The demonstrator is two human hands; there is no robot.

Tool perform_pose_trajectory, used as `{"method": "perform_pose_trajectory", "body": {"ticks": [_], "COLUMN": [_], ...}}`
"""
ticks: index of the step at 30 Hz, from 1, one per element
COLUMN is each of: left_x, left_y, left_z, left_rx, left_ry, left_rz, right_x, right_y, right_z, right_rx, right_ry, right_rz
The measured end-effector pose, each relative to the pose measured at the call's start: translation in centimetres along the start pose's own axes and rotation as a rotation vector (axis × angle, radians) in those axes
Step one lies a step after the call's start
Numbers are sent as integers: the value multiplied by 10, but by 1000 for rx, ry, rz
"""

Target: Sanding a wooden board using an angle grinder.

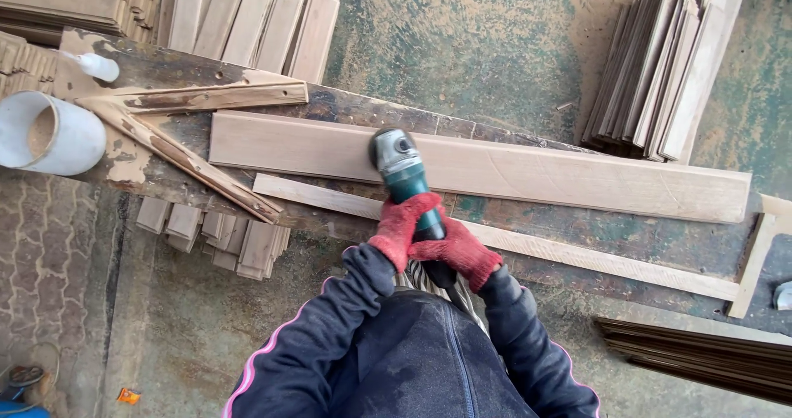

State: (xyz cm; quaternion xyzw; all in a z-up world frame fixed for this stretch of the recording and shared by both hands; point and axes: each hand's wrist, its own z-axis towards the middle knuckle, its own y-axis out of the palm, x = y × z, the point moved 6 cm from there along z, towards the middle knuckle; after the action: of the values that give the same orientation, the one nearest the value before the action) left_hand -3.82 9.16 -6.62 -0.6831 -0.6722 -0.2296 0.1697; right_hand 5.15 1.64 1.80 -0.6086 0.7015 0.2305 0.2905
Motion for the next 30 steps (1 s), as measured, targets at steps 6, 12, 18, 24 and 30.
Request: {"method": "perform_pose_trajectory", "body": {"ticks": [6,12,18,24,30], "left_x": [-36,-62,-47,-9,49], "left_y": [110,161,125,33,-84], "left_z": [-26,-59,-67,-37,-5], "left_rx": [-323,-419,-470,-399,-356], "left_ry": [-22,-49,-59,-39,-4], "left_rz": [-8,271,355,246,143], "right_x": [49,77,90,69,18], "right_y": [-71,-103,-73,9,115], "right_z": [-33,-74,-71,-28,10], "right_rx": [237,426,453,400,305], "right_ry": [-42,-54,-82,-80,-98], "right_rz": [319,462,503,468,346]}}
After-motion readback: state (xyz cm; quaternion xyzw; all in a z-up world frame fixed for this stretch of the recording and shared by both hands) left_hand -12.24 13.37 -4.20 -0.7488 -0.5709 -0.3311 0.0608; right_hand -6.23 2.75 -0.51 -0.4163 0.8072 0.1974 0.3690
